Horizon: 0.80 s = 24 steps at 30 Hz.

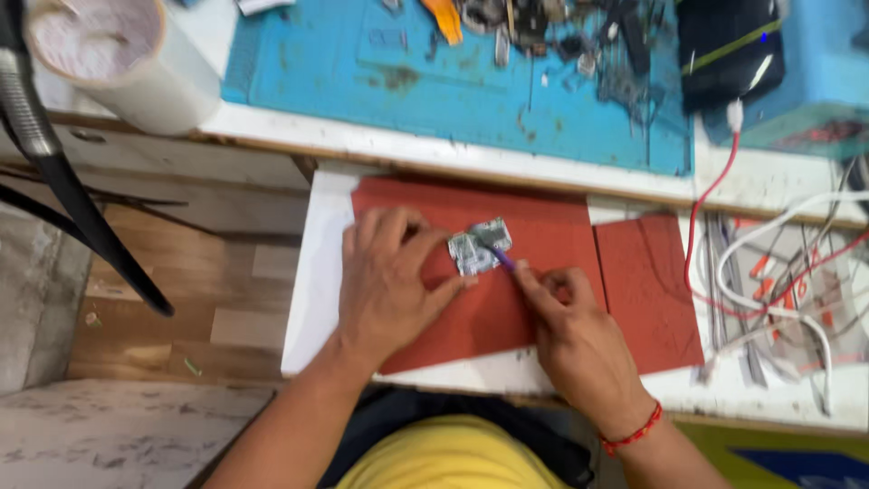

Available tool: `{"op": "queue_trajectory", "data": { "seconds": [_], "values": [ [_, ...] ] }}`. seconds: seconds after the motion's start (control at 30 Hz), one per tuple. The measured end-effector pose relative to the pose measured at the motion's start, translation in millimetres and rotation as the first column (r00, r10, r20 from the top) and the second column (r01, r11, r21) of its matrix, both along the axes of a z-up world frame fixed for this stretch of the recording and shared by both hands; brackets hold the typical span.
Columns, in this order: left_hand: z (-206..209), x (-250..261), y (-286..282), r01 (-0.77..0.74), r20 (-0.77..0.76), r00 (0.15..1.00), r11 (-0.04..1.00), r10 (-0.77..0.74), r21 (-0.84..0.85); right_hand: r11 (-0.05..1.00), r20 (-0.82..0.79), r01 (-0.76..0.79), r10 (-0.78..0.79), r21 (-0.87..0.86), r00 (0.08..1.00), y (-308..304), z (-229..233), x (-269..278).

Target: The person uses a small brush to clean a small electronic circuit board placed on a red mat. They repeatedly scrub the surface of the board with the brush, focusing on different areas of the component.

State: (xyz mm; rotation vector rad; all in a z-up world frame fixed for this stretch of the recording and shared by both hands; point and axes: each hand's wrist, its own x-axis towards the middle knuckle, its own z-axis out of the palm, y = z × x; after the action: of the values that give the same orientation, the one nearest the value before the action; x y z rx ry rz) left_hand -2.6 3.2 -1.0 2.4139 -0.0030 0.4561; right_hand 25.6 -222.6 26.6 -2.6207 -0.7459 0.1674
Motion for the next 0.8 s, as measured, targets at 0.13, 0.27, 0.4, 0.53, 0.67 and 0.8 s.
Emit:
{"op": "queue_trajectory", "data": {
  "seconds": [0.13, 0.27, 0.4, 0.53, 0.67, 0.8],
  "values": [
    [-0.8, -1.8, 0.3, 0.017, 0.029, 0.999, 1.0, -0.017, 0.018, 0.995, -0.032, -0.071, 0.069, -0.067, 0.997, -3.9, -0.3, -2.8],
    [-1.5, 0.7, 0.1, 0.01, 0.043, 0.999, 1.0, -0.011, 0.03, 0.996, -0.025, -0.077, 0.076, -0.044, 0.997, -0.4, -1.8, 3.1],
    [-1.3, -1.5, -0.8, -0.001, 0.037, 0.999, 0.998, -0.001, 0.063, 0.999, 0.031, 0.02, -0.019, -0.035, 0.999, -5.2, -2.1, 5.9],
    [-0.4, -1.1, 0.8, 0.004, 0.024, 1.0, 0.997, -0.006, 0.08, 0.996, 0.031, -0.084, 0.086, -0.037, 0.996, -0.2, -5.7, -3.9],
    [-1.3, 0.0, -0.5, 0.013, 0.026, 1.0, 0.997, -0.015, 0.08, 1.0, 0.07, -0.019, 0.018, 0.006, 0.997, -0.7, -4.2, 0.8],
    [-0.5, -3.0, 0.6, 0.01, 0.031, 0.999, 0.997, -0.012, 0.075, 0.989, -0.032, -0.126, 0.124, -0.072, 0.992, 0.8, 0.2, -7.8]
  ]
}}
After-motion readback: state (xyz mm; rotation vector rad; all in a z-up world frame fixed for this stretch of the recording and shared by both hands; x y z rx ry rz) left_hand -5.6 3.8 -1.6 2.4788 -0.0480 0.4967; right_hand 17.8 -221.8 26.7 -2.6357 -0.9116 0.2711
